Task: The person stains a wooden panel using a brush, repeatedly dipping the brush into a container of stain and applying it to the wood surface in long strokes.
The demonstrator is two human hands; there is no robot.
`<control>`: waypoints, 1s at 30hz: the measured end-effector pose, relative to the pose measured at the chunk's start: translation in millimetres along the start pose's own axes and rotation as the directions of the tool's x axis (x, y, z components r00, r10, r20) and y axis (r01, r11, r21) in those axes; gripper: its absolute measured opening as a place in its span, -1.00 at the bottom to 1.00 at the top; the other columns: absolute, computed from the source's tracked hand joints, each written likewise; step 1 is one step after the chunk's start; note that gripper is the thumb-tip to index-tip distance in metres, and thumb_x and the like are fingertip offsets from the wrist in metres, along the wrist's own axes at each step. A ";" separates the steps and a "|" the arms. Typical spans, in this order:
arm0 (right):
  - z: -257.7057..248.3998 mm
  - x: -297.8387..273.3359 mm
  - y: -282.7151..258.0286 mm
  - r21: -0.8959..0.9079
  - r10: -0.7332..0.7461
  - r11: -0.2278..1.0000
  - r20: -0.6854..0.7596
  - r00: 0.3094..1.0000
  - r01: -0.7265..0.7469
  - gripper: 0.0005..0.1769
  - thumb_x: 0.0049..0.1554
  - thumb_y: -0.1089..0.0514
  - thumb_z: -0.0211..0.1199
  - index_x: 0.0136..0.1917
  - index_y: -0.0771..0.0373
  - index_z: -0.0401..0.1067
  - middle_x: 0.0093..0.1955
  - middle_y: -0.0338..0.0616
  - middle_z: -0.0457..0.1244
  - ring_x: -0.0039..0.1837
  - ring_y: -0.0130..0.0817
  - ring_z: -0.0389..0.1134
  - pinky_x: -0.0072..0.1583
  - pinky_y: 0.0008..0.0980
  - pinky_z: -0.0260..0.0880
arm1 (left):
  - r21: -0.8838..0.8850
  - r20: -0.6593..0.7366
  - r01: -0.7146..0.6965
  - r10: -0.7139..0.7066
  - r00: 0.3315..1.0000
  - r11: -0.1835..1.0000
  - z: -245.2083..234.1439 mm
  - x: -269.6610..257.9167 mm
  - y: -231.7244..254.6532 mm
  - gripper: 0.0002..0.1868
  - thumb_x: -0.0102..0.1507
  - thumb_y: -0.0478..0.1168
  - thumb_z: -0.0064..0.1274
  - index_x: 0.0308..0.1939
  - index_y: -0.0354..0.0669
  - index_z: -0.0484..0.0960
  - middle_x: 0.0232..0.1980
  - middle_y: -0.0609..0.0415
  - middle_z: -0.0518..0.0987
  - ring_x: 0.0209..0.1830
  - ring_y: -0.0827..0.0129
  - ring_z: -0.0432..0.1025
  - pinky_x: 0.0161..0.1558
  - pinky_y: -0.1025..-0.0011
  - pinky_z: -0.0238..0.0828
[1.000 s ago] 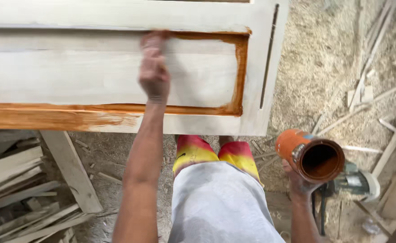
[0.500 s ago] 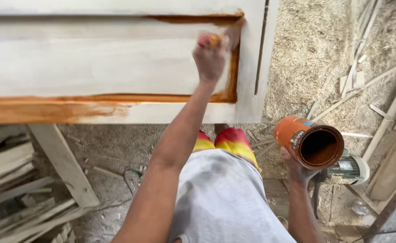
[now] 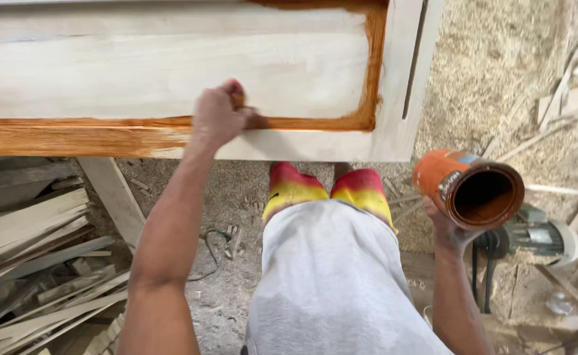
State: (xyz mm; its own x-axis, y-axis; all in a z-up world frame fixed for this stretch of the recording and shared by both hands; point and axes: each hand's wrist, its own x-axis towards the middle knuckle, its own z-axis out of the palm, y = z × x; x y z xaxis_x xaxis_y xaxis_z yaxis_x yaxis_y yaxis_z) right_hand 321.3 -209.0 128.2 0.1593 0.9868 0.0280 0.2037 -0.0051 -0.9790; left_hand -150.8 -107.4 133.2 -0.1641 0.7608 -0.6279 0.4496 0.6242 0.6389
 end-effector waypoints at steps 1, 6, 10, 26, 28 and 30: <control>2.5 5.1 10.9 -0.063 -0.042 0.997 -0.026 0.999 0.040 0.32 0.02 0.24 0.68 0.71 -0.02 -0.23 0.62 -0.32 0.00 0.59 -0.34 0.05 0.68 -0.27 0.06 | -0.030 -0.076 -0.018 0.015 0.997 0.999 -2.0 0.8 -3.6 -0.93 0.27 -0.36 0.06 -0.23 -0.12 0.50 -0.42 0.19 0.59 -0.39 0.49 0.59 -0.25 0.32 0.66; 3.8 -5.9 15.0 -0.008 0.017 1.000 0.014 1.000 -0.017 0.33 0.03 0.28 0.68 0.73 0.03 -0.22 0.57 -0.31 0.03 0.59 -0.31 0.09 0.71 -0.25 0.11 | -0.275 -0.175 -0.403 0.367 0.914 0.873 114.2 13.9 14.2 -0.75 0.20 -0.32 0.31 -0.32 -0.14 0.46 -0.46 0.24 0.55 -0.40 0.46 0.49 -0.28 0.38 0.48; 19.4 -8.1 22.9 0.017 0.012 1.000 0.023 1.000 -0.012 0.30 0.09 0.35 0.70 0.73 0.04 -0.21 0.57 -0.31 0.03 0.60 -0.30 0.10 0.70 -0.24 0.05 | -0.270 -0.013 -0.229 0.234 0.972 0.935 -16.2 18.2 -85.8 -0.85 0.26 -0.31 0.26 -0.31 -0.10 0.56 -0.43 0.17 0.56 -0.41 0.53 0.47 -0.35 0.55 0.54; 127.0 -13.9 -8.3 -0.111 -0.032 0.993 0.040 0.999 0.036 0.29 -0.08 0.18 0.68 0.70 0.09 -0.08 0.53 -0.17 0.15 0.57 -0.22 0.23 0.66 -0.17 0.27 | -0.333 -0.319 -0.414 0.312 0.895 0.847 37.1 -28.4 25.7 -0.76 0.22 -0.28 0.30 -0.17 -0.21 0.53 -0.40 0.04 0.64 -0.41 0.33 0.53 -0.36 0.36 0.54; 150.8 -6.5 -17.1 0.155 0.289 0.939 0.136 0.948 -0.308 0.07 -0.03 0.13 0.63 0.60 0.23 0.09 0.42 -0.08 0.19 0.44 -0.23 0.24 0.56 -0.14 0.37 | -0.549 -0.434 -0.534 0.327 0.839 0.643 9.9 -63.9 46.5 -0.74 0.29 -0.32 0.31 -0.13 -0.27 0.49 -0.25 0.07 0.61 -0.26 0.53 0.53 -0.22 0.53 0.62; 165.2 -5.6 -25.5 -0.093 -0.112 0.988 0.113 0.987 0.123 0.12 -0.03 0.16 0.63 0.58 0.22 -0.05 0.48 -0.08 0.15 0.48 -0.16 0.25 0.50 -0.18 0.36 | -0.508 -0.428 -0.524 0.328 0.843 0.684 -4.1 -113.7 65.0 -0.76 0.30 -0.29 0.29 -0.14 -0.26 0.50 -0.30 0.10 0.65 -0.34 0.54 0.59 -0.29 0.55 0.66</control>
State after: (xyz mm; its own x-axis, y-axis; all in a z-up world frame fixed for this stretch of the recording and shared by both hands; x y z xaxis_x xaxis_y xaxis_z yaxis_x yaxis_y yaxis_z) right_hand 155.6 -187.7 119.6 0.0255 0.9931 0.1145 0.3108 0.1010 -0.9451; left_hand -106.5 -152.6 247.9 -0.3664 0.9214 -0.1297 -0.0524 0.1188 0.9915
